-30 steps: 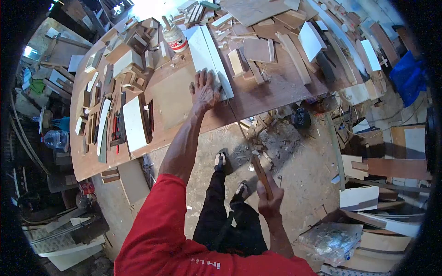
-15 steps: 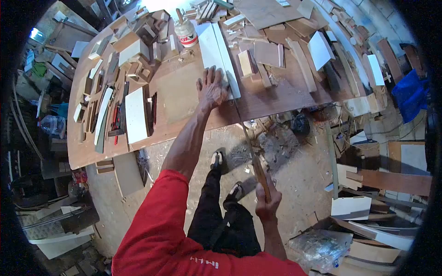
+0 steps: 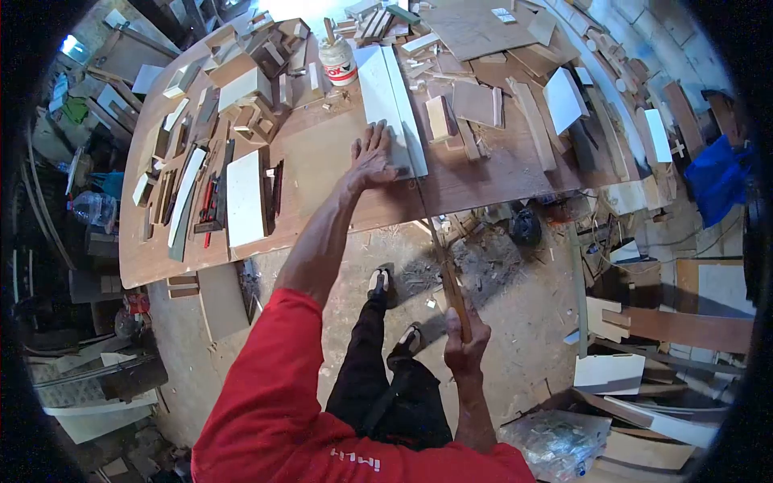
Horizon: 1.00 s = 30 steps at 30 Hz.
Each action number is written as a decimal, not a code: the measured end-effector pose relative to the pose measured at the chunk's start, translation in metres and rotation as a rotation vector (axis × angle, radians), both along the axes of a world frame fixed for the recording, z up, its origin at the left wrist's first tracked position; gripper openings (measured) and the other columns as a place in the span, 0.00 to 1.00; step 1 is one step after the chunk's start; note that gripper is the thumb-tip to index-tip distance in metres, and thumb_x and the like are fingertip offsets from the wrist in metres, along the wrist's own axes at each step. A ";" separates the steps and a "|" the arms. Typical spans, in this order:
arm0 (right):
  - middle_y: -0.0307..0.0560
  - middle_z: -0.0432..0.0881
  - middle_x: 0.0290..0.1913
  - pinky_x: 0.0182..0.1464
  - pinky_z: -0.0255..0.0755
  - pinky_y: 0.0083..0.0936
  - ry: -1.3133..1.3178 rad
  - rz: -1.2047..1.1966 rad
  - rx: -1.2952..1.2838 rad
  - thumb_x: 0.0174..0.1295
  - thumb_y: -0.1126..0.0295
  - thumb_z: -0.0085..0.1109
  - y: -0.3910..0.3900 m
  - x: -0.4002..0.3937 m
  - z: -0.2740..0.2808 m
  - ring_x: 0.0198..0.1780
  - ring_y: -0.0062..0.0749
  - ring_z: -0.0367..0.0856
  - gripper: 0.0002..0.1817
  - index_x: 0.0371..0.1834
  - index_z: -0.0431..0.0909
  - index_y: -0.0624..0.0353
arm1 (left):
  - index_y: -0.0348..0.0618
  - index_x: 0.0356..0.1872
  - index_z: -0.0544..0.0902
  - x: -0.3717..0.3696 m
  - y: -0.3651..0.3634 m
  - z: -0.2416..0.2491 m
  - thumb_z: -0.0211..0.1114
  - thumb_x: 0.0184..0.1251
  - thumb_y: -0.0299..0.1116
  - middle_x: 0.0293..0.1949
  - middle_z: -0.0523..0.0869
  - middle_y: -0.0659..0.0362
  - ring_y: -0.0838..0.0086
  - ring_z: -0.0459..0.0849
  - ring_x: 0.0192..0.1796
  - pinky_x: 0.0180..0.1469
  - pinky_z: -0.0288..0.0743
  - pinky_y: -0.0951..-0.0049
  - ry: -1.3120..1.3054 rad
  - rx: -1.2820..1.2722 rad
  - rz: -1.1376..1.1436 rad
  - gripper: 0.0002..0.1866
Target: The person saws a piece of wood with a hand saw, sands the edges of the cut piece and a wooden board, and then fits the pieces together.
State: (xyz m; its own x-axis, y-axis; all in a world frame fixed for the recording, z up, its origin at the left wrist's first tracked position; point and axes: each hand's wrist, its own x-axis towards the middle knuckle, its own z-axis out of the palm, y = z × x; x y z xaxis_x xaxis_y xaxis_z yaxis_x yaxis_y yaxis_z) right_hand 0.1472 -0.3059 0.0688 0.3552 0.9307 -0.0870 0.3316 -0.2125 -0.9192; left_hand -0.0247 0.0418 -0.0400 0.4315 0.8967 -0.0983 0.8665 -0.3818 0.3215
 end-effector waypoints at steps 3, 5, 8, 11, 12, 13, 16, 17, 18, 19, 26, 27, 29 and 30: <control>0.52 0.81 0.29 0.34 0.76 0.29 -0.011 -0.001 0.026 0.66 0.61 0.51 -0.001 0.003 -0.003 0.29 0.31 0.81 0.25 0.63 0.72 0.63 | 0.40 0.76 0.47 -0.010 0.009 0.010 0.72 0.39 0.71 0.79 0.41 0.50 0.51 0.36 0.80 0.74 0.43 0.38 0.019 -0.041 -0.109 0.69; 0.52 0.82 0.31 0.35 0.76 0.29 0.000 0.000 0.015 0.66 0.60 0.51 -0.005 0.005 -0.001 0.30 0.32 0.82 0.25 0.63 0.73 0.63 | 0.39 0.76 0.49 -0.008 0.005 0.018 0.73 0.39 0.69 0.78 0.43 0.50 0.50 0.40 0.79 0.73 0.46 0.37 0.020 -0.035 -0.098 0.67; 0.55 0.83 0.35 0.36 0.77 0.29 -0.002 0.002 -0.076 0.67 0.60 0.51 -0.020 0.001 0.012 0.33 0.34 0.84 0.25 0.63 0.73 0.63 | 0.38 0.75 0.52 -0.005 0.002 0.032 0.74 0.39 0.67 0.78 0.47 0.49 0.50 0.43 0.79 0.72 0.51 0.37 0.047 -0.036 -0.094 0.66; 0.41 0.75 0.26 0.27 0.65 0.24 0.022 -0.061 -0.015 0.67 0.63 0.50 -0.026 -0.003 0.014 0.25 0.24 0.71 0.22 0.59 0.75 0.66 | 0.37 0.75 0.50 -0.004 0.000 0.036 0.73 0.39 0.69 0.78 0.45 0.48 0.49 0.42 0.79 0.72 0.51 0.37 0.082 -0.080 -0.088 0.67; 0.34 0.71 0.22 0.22 0.59 0.22 0.031 -0.075 0.018 0.68 0.65 0.50 -0.024 -0.005 0.015 0.22 0.18 0.64 0.20 0.57 0.76 0.67 | 0.37 0.75 0.49 -0.003 0.002 0.038 0.73 0.38 0.71 0.78 0.43 0.48 0.49 0.41 0.79 0.72 0.50 0.36 0.104 -0.104 -0.095 0.69; 0.34 0.71 0.22 0.22 0.59 0.22 -0.035 -0.040 0.050 0.68 0.66 0.50 -0.012 -0.003 0.009 0.22 0.17 0.64 0.21 0.59 0.75 0.67 | 0.37 0.75 0.49 -0.002 0.004 0.042 0.73 0.38 0.71 0.78 0.43 0.48 0.49 0.41 0.79 0.72 0.50 0.36 0.100 -0.104 -0.091 0.69; 0.34 0.71 0.22 0.23 0.61 0.23 -0.105 0.047 0.086 0.68 0.67 0.49 -0.005 -0.001 -0.006 0.23 0.16 0.65 0.22 0.62 0.73 0.67 | 0.35 0.75 0.50 0.002 0.002 0.044 0.73 0.39 0.70 0.78 0.44 0.47 0.48 0.42 0.79 0.72 0.51 0.36 0.120 -0.090 -0.082 0.68; 0.34 0.71 0.22 0.23 0.61 0.24 -0.072 0.008 0.044 0.68 0.66 0.49 -0.012 -0.002 -0.003 0.23 0.17 0.66 0.22 0.62 0.74 0.67 | 0.34 0.74 0.50 0.003 0.003 0.045 0.74 0.39 0.69 0.78 0.45 0.46 0.47 0.43 0.78 0.71 0.53 0.35 0.129 -0.086 -0.074 0.68; 0.34 0.72 0.22 0.24 0.62 0.25 -0.042 -0.031 -0.004 0.68 0.66 0.49 -0.022 -0.004 0.003 0.23 0.18 0.66 0.22 0.61 0.74 0.67 | 0.33 0.74 0.50 0.006 0.000 0.046 0.74 0.39 0.69 0.78 0.45 0.46 0.46 0.43 0.78 0.70 0.54 0.34 0.135 -0.088 -0.068 0.68; 0.35 0.71 0.22 0.23 0.61 0.23 -0.053 -0.039 0.055 0.69 0.66 0.49 -0.032 -0.006 0.007 0.22 0.17 0.65 0.22 0.62 0.74 0.67 | 0.33 0.74 0.50 0.009 0.003 0.050 0.74 0.39 0.69 0.78 0.45 0.46 0.46 0.43 0.78 0.70 0.54 0.34 0.130 -0.084 -0.063 0.68; 0.33 0.69 0.21 0.21 0.57 0.18 -0.058 0.002 0.076 0.68 0.65 0.50 -0.020 0.000 -0.018 0.21 0.14 0.62 0.23 0.63 0.73 0.68 | 0.30 0.72 0.54 0.011 0.007 0.056 0.76 0.38 0.66 0.77 0.48 0.44 0.45 0.46 0.77 0.68 0.60 0.36 0.182 -0.101 -0.074 0.66; 0.32 0.68 0.20 0.21 0.55 0.18 0.066 -0.070 -0.008 0.69 0.65 0.50 -0.027 -0.008 0.006 0.20 0.13 0.62 0.23 0.62 0.73 0.69 | 0.30 0.72 0.54 0.013 0.003 0.052 0.76 0.38 0.66 0.76 0.48 0.44 0.45 0.47 0.77 0.69 0.61 0.38 0.192 -0.108 -0.083 0.66; 0.32 0.68 0.20 0.21 0.55 0.17 0.037 -0.068 0.017 0.69 0.65 0.50 -0.027 -0.006 0.010 0.20 0.13 0.61 0.23 0.62 0.74 0.68 | 0.29 0.72 0.54 0.012 0.002 0.063 0.76 0.38 0.65 0.76 0.49 0.43 0.44 0.48 0.77 0.69 0.62 0.40 0.182 -0.111 -0.072 0.66; 0.45 0.76 0.27 0.25 0.64 0.25 0.000 -0.075 -0.006 0.69 0.64 0.51 -0.025 -0.004 0.006 0.24 0.22 0.71 0.22 0.59 0.74 0.69 | 0.29 0.72 0.54 0.013 -0.004 0.065 0.77 0.39 0.64 0.76 0.50 0.42 0.44 0.48 0.76 0.70 0.62 0.42 0.181 -0.124 -0.075 0.65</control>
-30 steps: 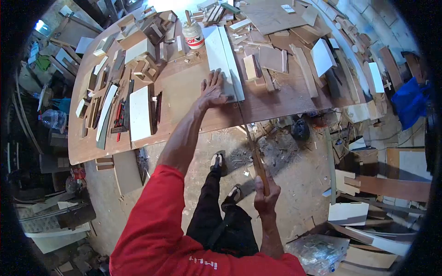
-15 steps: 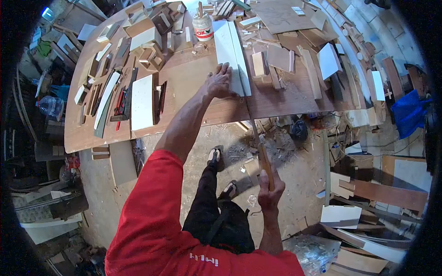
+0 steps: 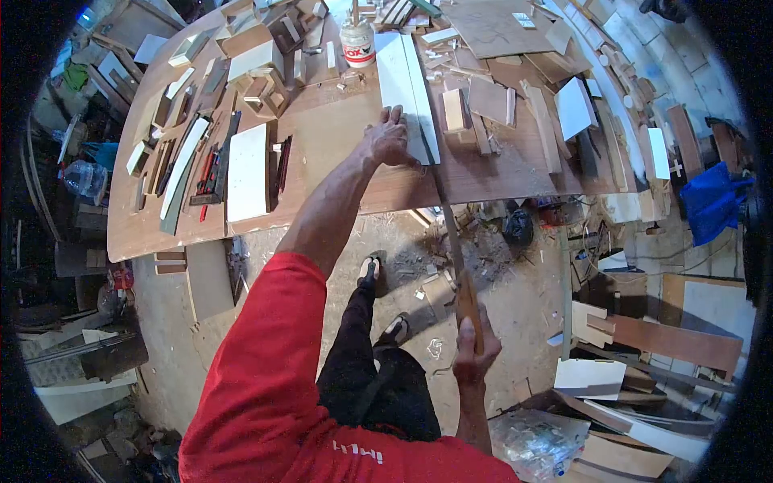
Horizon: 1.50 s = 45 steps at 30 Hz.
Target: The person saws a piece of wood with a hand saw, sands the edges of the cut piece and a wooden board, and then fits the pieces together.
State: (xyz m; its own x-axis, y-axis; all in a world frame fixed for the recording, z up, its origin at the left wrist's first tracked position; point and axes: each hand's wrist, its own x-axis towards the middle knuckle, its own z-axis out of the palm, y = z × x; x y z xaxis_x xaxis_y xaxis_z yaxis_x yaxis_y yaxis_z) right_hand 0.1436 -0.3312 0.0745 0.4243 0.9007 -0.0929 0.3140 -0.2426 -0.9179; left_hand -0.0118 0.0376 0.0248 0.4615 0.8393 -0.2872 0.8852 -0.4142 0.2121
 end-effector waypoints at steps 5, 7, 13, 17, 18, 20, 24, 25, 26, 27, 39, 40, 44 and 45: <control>0.63 0.85 0.43 0.36 0.77 0.33 -0.098 0.109 -0.154 0.69 0.64 0.50 0.005 0.003 0.000 0.37 0.43 0.87 0.23 0.60 0.73 0.71 | 0.28 0.71 0.56 0.001 0.005 -0.004 0.76 0.40 0.65 0.75 0.50 0.41 0.43 0.50 0.76 0.70 0.63 0.45 0.014 0.025 -0.012 0.65; 0.64 0.85 0.42 0.36 0.77 0.34 -0.111 0.074 0.017 0.68 0.64 0.51 -0.008 0.003 -0.010 0.37 0.45 0.87 0.23 0.60 0.73 0.70 | 0.27 0.71 0.56 -0.002 0.011 -0.013 0.75 0.40 0.66 0.75 0.50 0.41 0.42 0.51 0.75 0.70 0.63 0.45 0.021 0.021 -0.003 0.64; 0.67 0.83 0.46 0.42 0.77 0.33 0.029 0.116 -0.196 0.67 0.63 0.52 0.027 0.007 0.006 0.44 0.37 0.86 0.25 0.60 0.72 0.74 | 0.26 0.69 0.60 -0.002 0.004 0.000 0.72 0.43 0.68 0.74 0.50 0.36 0.41 0.49 0.76 0.71 0.62 0.48 0.028 0.038 -0.065 0.62; 0.43 0.75 0.26 0.28 0.66 0.25 -0.007 0.009 -0.007 0.69 0.63 0.51 0.000 0.002 -0.009 0.27 0.23 0.71 0.19 0.53 0.78 0.67 | 0.26 0.67 0.63 -0.010 0.011 -0.028 0.71 0.46 0.65 0.73 0.53 0.34 0.40 0.49 0.76 0.72 0.60 0.49 0.001 0.059 -0.106 0.57; 0.38 0.73 0.23 0.25 0.63 0.23 -0.021 -0.007 0.024 0.69 0.63 0.50 0.004 0.004 -0.014 0.23 0.20 0.68 0.18 0.51 0.79 0.66 | 0.25 0.66 0.64 -0.008 0.018 -0.043 0.71 0.47 0.65 0.73 0.53 0.34 0.40 0.50 0.75 0.72 0.59 0.49 -0.018 0.133 -0.138 0.57; 0.35 0.75 0.24 0.24 0.60 0.18 -0.125 0.090 0.053 0.69 0.62 0.49 0.037 0.007 -0.027 0.22 0.14 0.66 0.21 0.57 0.77 0.65 | 0.22 0.66 0.63 -0.012 0.020 -0.054 0.70 0.48 0.65 0.72 0.54 0.33 0.39 0.50 0.75 0.73 0.57 0.50 -0.100 0.159 -0.198 0.57; 0.58 0.85 0.33 0.31 0.74 0.30 -0.022 0.042 0.053 0.68 0.65 0.52 -0.010 0.003 0.003 0.27 0.32 0.81 0.22 0.58 0.75 0.70 | 0.21 0.66 0.60 -0.002 0.006 -0.003 0.70 0.49 0.64 0.73 0.54 0.34 0.38 0.49 0.75 0.74 0.57 0.52 -0.011 0.075 -0.085 0.57; 0.56 0.83 0.30 0.28 0.72 0.27 0.038 0.011 0.011 0.68 0.64 0.53 -0.016 0.002 0.010 0.25 0.28 0.78 0.22 0.58 0.75 0.70 | 0.21 0.67 0.59 -0.004 0.002 -0.004 0.70 0.49 0.64 0.73 0.54 0.34 0.39 0.48 0.76 0.73 0.58 0.53 0.003 0.055 -0.081 0.58; 0.56 0.83 0.30 0.28 0.72 0.27 0.038 0.007 -0.005 0.68 0.64 0.53 -0.013 0.000 0.009 0.25 0.28 0.78 0.22 0.58 0.75 0.70 | 0.21 0.67 0.59 -0.006 0.000 -0.018 0.70 0.49 0.64 0.73 0.54 0.34 0.39 0.48 0.76 0.73 0.58 0.53 0.003 0.039 -0.085 0.58; 0.46 0.78 0.27 0.26 0.65 0.24 0.025 0.014 0.003 0.68 0.64 0.51 0.010 0.002 0.003 0.23 0.22 0.70 0.20 0.55 0.77 0.68 | 0.22 0.68 0.58 -0.007 0.011 -0.032 0.71 0.47 0.65 0.73 0.52 0.35 0.39 0.47 0.76 0.72 0.60 0.52 -0.003 0.065 -0.111 0.60; 0.32 0.70 0.21 0.21 0.54 0.18 -0.021 0.028 0.071 0.70 0.62 0.49 0.019 -0.001 -0.019 0.20 0.13 0.62 0.21 0.57 0.77 0.65 | 0.28 0.70 0.57 -0.007 0.019 -0.037 0.72 0.43 0.68 0.75 0.50 0.39 0.42 0.49 0.76 0.69 0.62 0.43 0.034 0.118 -0.144 0.62; 0.31 0.70 0.21 0.21 0.54 0.18 0.012 -0.008 0.051 0.70 0.62 0.49 0.004 -0.001 -0.018 0.20 0.13 0.62 0.21 0.58 0.77 0.66 | 0.28 0.70 0.58 -0.004 0.006 -0.015 0.72 0.43 0.68 0.75 0.50 0.39 0.42 0.49 0.76 0.70 0.62 0.43 0.024 0.058 -0.091 0.62; 0.32 0.68 0.21 0.21 0.55 0.19 -0.010 0.020 0.069 0.69 0.62 0.51 0.008 0.004 -0.015 0.20 0.14 0.62 0.21 0.57 0.77 0.66 | 0.29 0.71 0.57 -0.007 0.007 -0.023 0.73 0.42 0.68 0.75 0.50 0.40 0.42 0.47 0.77 0.70 0.62 0.44 -0.032 0.076 -0.047 0.63; 0.32 0.68 0.21 0.21 0.55 0.19 -0.016 0.030 0.109 0.68 0.61 0.51 0.025 0.005 -0.018 0.21 0.14 0.61 0.21 0.57 0.77 0.66 | 0.29 0.71 0.57 -0.005 0.009 -0.022 0.73 0.42 0.68 0.75 0.50 0.40 0.42 0.47 0.77 0.70 0.62 0.44 -0.034 0.085 -0.050 0.63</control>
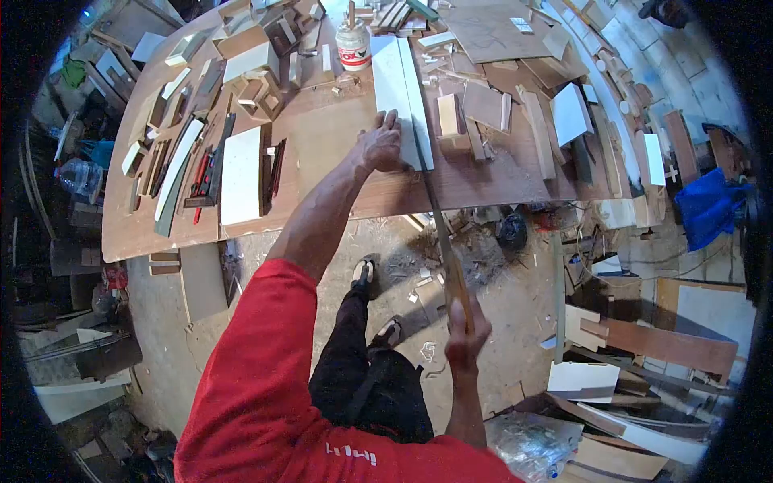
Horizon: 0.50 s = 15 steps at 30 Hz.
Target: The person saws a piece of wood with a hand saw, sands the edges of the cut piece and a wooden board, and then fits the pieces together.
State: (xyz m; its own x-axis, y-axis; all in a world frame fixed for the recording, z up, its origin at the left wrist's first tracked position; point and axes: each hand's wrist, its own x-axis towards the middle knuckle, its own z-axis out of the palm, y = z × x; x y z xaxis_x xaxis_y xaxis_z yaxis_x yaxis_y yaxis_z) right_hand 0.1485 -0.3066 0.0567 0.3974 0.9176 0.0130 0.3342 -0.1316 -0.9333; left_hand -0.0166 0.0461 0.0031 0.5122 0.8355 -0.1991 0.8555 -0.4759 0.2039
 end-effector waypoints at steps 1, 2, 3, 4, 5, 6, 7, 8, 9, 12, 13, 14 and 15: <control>0.32 0.68 0.21 0.21 0.55 0.19 0.002 -0.005 -0.002 0.68 0.61 0.51 -0.005 -0.001 -0.001 0.21 0.14 0.61 0.21 0.57 0.77 0.66 | 0.29 0.71 0.57 0.001 -0.007 0.006 0.73 0.41 0.68 0.75 0.50 0.40 0.42 0.47 0.77 0.70 0.63 0.45 0.018 -0.036 0.008 0.64; 0.32 0.67 0.21 0.21 0.55 0.20 -0.003 -0.006 -0.019 0.68 0.62 0.51 -0.005 -0.004 -0.004 0.21 0.14 0.61 0.20 0.55 0.78 0.66 | 0.29 0.71 0.57 0.001 -0.005 0.014 0.74 0.40 0.68 0.75 0.50 0.40 0.41 0.47 0.77 0.70 0.63 0.46 0.036 -0.060 0.016 0.64; 0.32 0.67 0.21 0.21 0.54 0.21 -0.011 -0.001 -0.045 0.68 0.62 0.51 -0.010 -0.006 -0.004 0.21 0.15 0.61 0.19 0.53 0.78 0.65 | 0.29 0.71 0.57 0.001 -0.002 0.009 0.74 0.40 0.68 0.75 0.50 0.40 0.41 0.47 0.77 0.70 0.63 0.46 0.037 -0.060 0.016 0.64; 0.33 0.67 0.20 0.21 0.54 0.21 0.021 -0.023 -0.055 0.68 0.63 0.51 -0.017 -0.008 0.000 0.21 0.15 0.61 0.18 0.51 0.78 0.65 | 0.29 0.71 0.57 0.002 -0.001 0.000 0.74 0.40 0.68 0.76 0.50 0.40 0.41 0.47 0.76 0.70 0.63 0.47 0.048 -0.049 0.020 0.65; 0.33 0.67 0.20 0.21 0.54 0.22 0.053 -0.047 -0.064 0.68 0.63 0.51 -0.023 -0.011 0.005 0.21 0.16 0.61 0.17 0.50 0.79 0.66 | 0.29 0.71 0.57 0.000 0.005 -0.008 0.74 0.39 0.68 0.76 0.49 0.40 0.40 0.47 0.76 0.71 0.63 0.48 0.058 -0.032 0.030 0.65; 0.33 0.67 0.20 0.21 0.54 0.22 0.081 -0.059 -0.085 0.68 0.64 0.50 -0.023 -0.013 0.019 0.21 0.16 0.61 0.17 0.49 0.79 0.65 | 0.29 0.71 0.57 -0.003 0.001 -0.003 0.74 0.39 0.68 0.76 0.49 0.40 0.40 0.47 0.76 0.71 0.63 0.48 0.058 -0.042 0.036 0.65; 0.33 0.67 0.20 0.21 0.54 0.22 0.108 -0.082 -0.112 0.68 0.64 0.50 -0.026 -0.014 0.027 0.21 0.15 0.61 0.16 0.49 0.79 0.65 | 0.29 0.71 0.57 -0.001 -0.008 0.008 0.74 0.39 0.68 0.76 0.49 0.40 0.40 0.47 0.76 0.70 0.64 0.48 0.046 -0.073 0.028 0.65; 0.32 0.68 0.20 0.20 0.53 0.22 0.045 -0.048 -0.088 0.69 0.63 0.50 -0.017 -0.009 0.011 0.21 0.15 0.61 0.17 0.50 0.78 0.65 | 0.29 0.71 0.57 0.001 -0.007 0.019 0.74 0.39 0.68 0.76 0.49 0.41 0.41 0.47 0.76 0.70 0.64 0.48 0.032 -0.080 0.022 0.65; 0.32 0.68 0.21 0.20 0.53 0.21 -0.017 -0.017 -0.063 0.69 0.63 0.49 -0.003 -0.007 0.005 0.21 0.14 0.61 0.17 0.51 0.78 0.65 | 0.29 0.71 0.57 0.002 -0.006 0.017 0.74 0.39 0.68 0.76 0.49 0.41 0.41 0.47 0.76 0.70 0.64 0.48 0.031 -0.070 0.021 0.65; 0.33 0.70 0.21 0.22 0.56 0.19 0.072 -0.007 -0.129 0.69 0.61 0.48 -0.006 -0.010 0.008 0.21 0.14 0.62 0.19 0.50 0.78 0.65 | 0.29 0.71 0.57 -0.001 -0.007 0.005 0.75 0.39 0.67 0.76 0.48 0.42 0.42 0.48 0.76 0.69 0.65 0.46 0.006 -0.065 0.015 0.65; 0.33 0.70 0.21 0.22 0.56 0.19 0.069 -0.005 -0.122 0.69 0.61 0.48 -0.014 -0.011 0.010 0.21 0.14 0.62 0.19 0.50 0.78 0.65 | 0.29 0.71 0.57 0.000 -0.003 0.006 0.75 0.38 0.67 0.76 0.48 0.42 0.42 0.49 0.76 0.69 0.65 0.46 0.002 -0.046 0.020 0.65; 0.33 0.70 0.21 0.22 0.56 0.19 0.091 -0.041 -0.043 0.70 0.61 0.49 -0.025 -0.012 0.012 0.21 0.15 0.62 0.18 0.49 0.79 0.65 | 0.30 0.71 0.57 -0.001 -0.002 0.005 0.75 0.37 0.68 0.76 0.48 0.41 0.42 0.49 0.76 0.70 0.65 0.46 -0.002 -0.036 0.030 0.66; 0.32 0.69 0.21 0.22 0.56 0.19 0.061 -0.054 -0.046 0.70 0.61 0.48 -0.024 -0.013 0.019 0.21 0.15 0.63 0.18 0.48 0.79 0.65 | 0.30 0.71 0.57 -0.004 -0.006 0.004 0.75 0.37 0.68 0.76 0.48 0.41 0.42 0.49 0.76 0.70 0.65 0.46 -0.002 -0.048 0.038 0.66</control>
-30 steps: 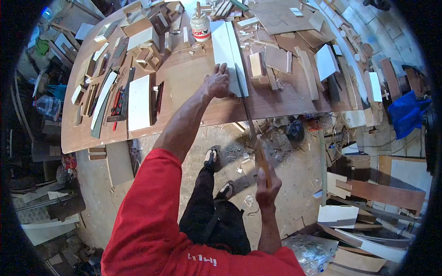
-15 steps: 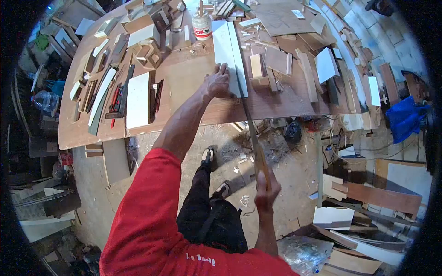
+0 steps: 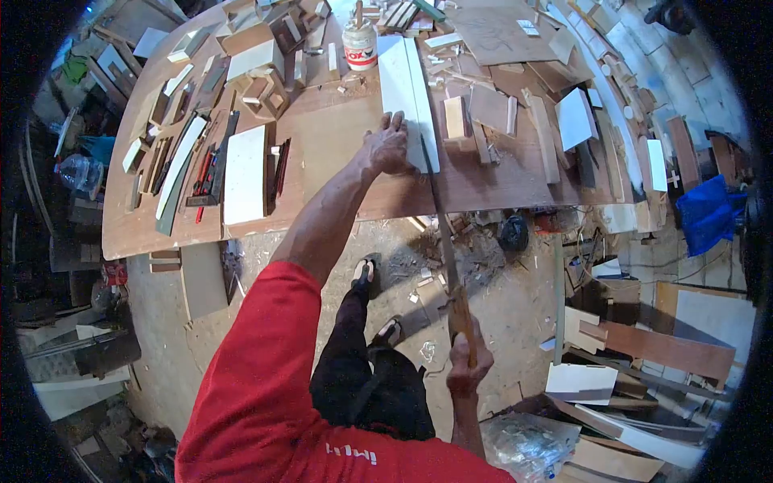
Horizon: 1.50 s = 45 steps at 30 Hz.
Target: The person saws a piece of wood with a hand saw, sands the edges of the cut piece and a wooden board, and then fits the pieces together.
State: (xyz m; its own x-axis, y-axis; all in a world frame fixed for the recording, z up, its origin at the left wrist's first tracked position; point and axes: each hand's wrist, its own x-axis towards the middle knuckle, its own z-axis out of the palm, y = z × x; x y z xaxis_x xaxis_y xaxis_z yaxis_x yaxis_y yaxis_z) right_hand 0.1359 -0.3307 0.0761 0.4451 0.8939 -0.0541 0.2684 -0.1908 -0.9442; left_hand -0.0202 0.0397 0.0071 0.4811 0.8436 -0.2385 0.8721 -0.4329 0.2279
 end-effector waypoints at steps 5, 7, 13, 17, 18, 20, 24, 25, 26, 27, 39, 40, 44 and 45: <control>0.32 0.71 0.22 0.24 0.58 0.19 -0.039 0.046 -0.061 0.68 0.60 0.47 0.031 0.005 -0.022 0.22 0.16 0.64 0.20 0.51 0.79 0.64 | 0.29 0.71 0.57 0.004 0.006 0.000 0.76 0.40 0.65 0.76 0.51 0.43 0.43 0.49 0.76 0.65 0.66 0.36 0.030 0.016 -0.032 0.63; 0.33 0.70 0.21 0.24 0.58 0.21 -0.003 0.027 -0.062 0.68 0.61 0.49 -0.005 -0.001 0.002 0.22 0.17 0.64 0.19 0.51 0.79 0.64 | 0.29 0.70 0.57 0.004 0.002 0.001 0.75 0.41 0.64 0.75 0.52 0.44 0.43 0.49 0.76 0.64 0.67 0.36 0.018 0.026 -0.025 0.62; 0.31 0.68 0.20 0.21 0.53 0.18 -0.017 0.042 -0.063 0.68 0.59 0.51 0.039 0.002 -0.012 0.20 0.15 0.61 0.19 0.50 0.80 0.63 | 0.30 0.70 0.59 0.004 0.011 -0.024 0.74 0.45 0.62 0.74 0.55 0.46 0.44 0.49 0.76 0.67 0.68 0.45 0.065 0.064 -0.056 0.58; 0.31 0.66 0.20 0.21 0.53 0.18 0.016 0.008 -0.033 0.68 0.61 0.52 -0.008 0.002 -0.002 0.20 0.14 0.60 0.17 0.49 0.79 0.64 | 0.29 0.70 0.59 0.002 0.001 0.010 0.73 0.47 0.61 0.75 0.55 0.45 0.44 0.49 0.76 0.68 0.67 0.46 0.011 0.014 0.002 0.57; 0.31 0.66 0.20 0.21 0.53 0.18 0.027 0.008 -0.026 0.69 0.62 0.52 -0.013 0.002 0.002 0.20 0.13 0.60 0.17 0.49 0.78 0.64 | 0.29 0.70 0.59 0.000 0.000 -0.002 0.73 0.47 0.61 0.75 0.55 0.45 0.44 0.49 0.76 0.68 0.67 0.46 0.010 -0.003 0.009 0.57; 0.32 0.68 0.21 0.21 0.53 0.18 -0.004 0.030 -0.043 0.68 0.63 0.51 0.005 0.009 -0.018 0.20 0.14 0.60 0.20 0.56 0.77 0.65 | 0.30 0.71 0.58 0.003 0.013 -0.020 0.72 0.48 0.60 0.75 0.53 0.44 0.44 0.50 0.76 0.68 0.66 0.45 0.070 0.075 -0.094 0.57; 0.52 0.82 0.37 0.30 0.70 0.26 -0.061 0.091 -0.107 0.67 0.64 0.51 0.002 0.014 -0.015 0.28 0.26 0.77 0.24 0.62 0.73 0.68 | 0.29 0.69 0.60 0.004 -0.004 0.016 0.72 0.49 0.59 0.76 0.50 0.43 0.44 0.50 0.76 0.69 0.66 0.46 0.010 0.003 -0.005 0.54; 0.59 0.86 0.41 0.33 0.75 0.29 -0.054 0.110 -0.142 0.67 0.64 0.51 -0.011 0.014 -0.006 0.31 0.30 0.82 0.25 0.63 0.72 0.69 | 0.29 0.69 0.60 0.005 0.001 0.015 0.72 0.49 0.59 0.76 0.51 0.42 0.43 0.50 0.76 0.68 0.66 0.46 0.015 0.022 -0.004 0.54; 0.59 0.86 0.41 0.33 0.75 0.29 -0.057 0.117 -0.150 0.67 0.64 0.51 -0.010 0.014 -0.007 0.31 0.30 0.82 0.25 0.63 0.72 0.69 | 0.30 0.69 0.61 0.005 0.000 0.013 0.71 0.50 0.59 0.76 0.51 0.42 0.43 0.50 0.76 0.68 0.66 0.46 0.019 0.031 0.000 0.53; 0.59 0.85 0.42 0.33 0.75 0.29 -0.061 0.108 -0.122 0.67 0.63 0.52 -0.011 0.013 -0.009 0.30 0.30 0.82 0.25 0.63 0.72 0.69 | 0.30 0.69 0.61 0.003 -0.006 0.010 0.71 0.50 0.59 0.76 0.51 0.42 0.43 0.50 0.76 0.68 0.66 0.46 0.019 0.016 0.002 0.53; 0.50 0.84 0.33 0.31 0.73 0.26 -0.009 0.085 -0.170 0.67 0.60 0.54 0.007 0.015 -0.016 0.26 0.27 0.77 0.28 0.62 0.72 0.73 | 0.27 0.69 0.58 0.003 0.001 0.010 0.72 0.42 0.68 0.74 0.51 0.37 0.38 0.49 0.75 0.69 0.65 0.46 0.021 0.030 -0.049 0.63; 0.51 0.84 0.34 0.31 0.73 0.26 -0.023 0.126 -0.201 0.66 0.61 0.54 0.015 0.014 -0.018 0.26 0.27 0.77 0.27 0.61 0.72 0.73 | 0.27 0.69 0.58 0.002 0.006 0.015 0.72 0.42 0.68 0.74 0.51 0.37 0.38 0.49 0.75 0.69 0.65 0.46 0.025 0.041 -0.047 0.63; 0.58 0.85 0.37 0.30 0.73 0.29 -0.003 0.057 -0.129 0.66 0.62 0.53 -0.009 0.012 -0.014 0.28 0.30 0.80 0.25 0.60 0.74 0.71 | 0.26 0.68 0.59 0.002 0.002 0.004 0.73 0.42 0.67 0.74 0.51 0.38 0.39 0.50 0.75 0.69 0.65 0.45 0.009 0.008 -0.024 0.62; 0.60 0.85 0.39 0.29 0.73 0.30 0.008 0.042 -0.158 0.66 0.63 0.52 -0.008 0.012 -0.011 0.28 0.31 0.81 0.25 0.60 0.74 0.71 | 0.26 0.68 0.60 0.003 0.004 0.002 0.73 0.42 0.67 0.74 0.52 0.38 0.39 0.50 0.75 0.69 0.65 0.46 0.014 0.037 -0.028 0.61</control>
